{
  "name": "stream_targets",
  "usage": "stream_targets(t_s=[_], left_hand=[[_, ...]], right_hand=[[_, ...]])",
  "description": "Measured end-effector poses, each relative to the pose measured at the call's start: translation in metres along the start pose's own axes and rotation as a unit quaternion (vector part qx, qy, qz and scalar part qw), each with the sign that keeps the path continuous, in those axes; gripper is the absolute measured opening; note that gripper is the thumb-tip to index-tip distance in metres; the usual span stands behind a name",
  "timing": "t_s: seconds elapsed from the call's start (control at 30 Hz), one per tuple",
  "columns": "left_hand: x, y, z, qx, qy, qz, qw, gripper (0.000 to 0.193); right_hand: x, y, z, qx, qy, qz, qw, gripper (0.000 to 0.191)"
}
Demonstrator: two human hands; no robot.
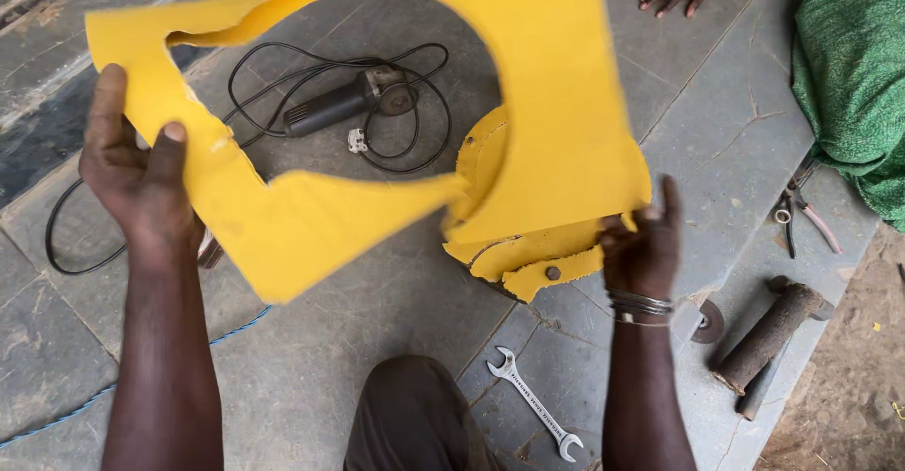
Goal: The person uses a wrench to loosen and remove bolts from a yellow metal plate. After removing the bolts, the person lifts the plate to reveal a rusty circular component underneath.
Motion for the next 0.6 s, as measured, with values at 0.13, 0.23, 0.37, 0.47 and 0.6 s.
stream_targets(t_s=[0.13, 0.23, 0.37, 0.47, 0.6], left_hand=[[0.037, 0.022, 0.104, -0.092, 0.130, -0.182, 0.970, 0.062], [0.040, 0.002, 0.174, -0.050, 0.034, -0.377, 0.924, 0.062], [-0.020, -0.024, 0.253, 0.278, -0.325, -0.340, 0.837, 0.039], [-0.092, -0.027, 0.267, 0.408, -0.278, 0.008, 0.870, 0.040], [-0.177, -0.020, 0.261, 0.268, 0.066, 0.377, 0.884, 0.058]], right_hand=[[-0.095, 0.009, -0.054, -0.110, -0.041, 0.161, 0.980, 0.077], [-0.118, 0.004, -0.071, -0.168, -0.082, 0.144, 0.972, 0.071], [-0.103, -0.026, -0.072, -0.155, -0.174, 0.201, 0.951, 0.070], [-0.073, -0.054, -0.071, -0.151, -0.179, 0.185, 0.954, 0.065], [-0.033, -0.079, -0.057, -0.124, -0.204, 0.125, 0.963, 0.058]])
Point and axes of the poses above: each hand's wrist, its own y-axis towards the middle knuckle, its own x-axis out of the back of the hand, z = x × y, the point moved 5 cm from there along y, towards the middle knuckle, and after that the axes turned 6 degrees about -x, right-handed, at the moved point
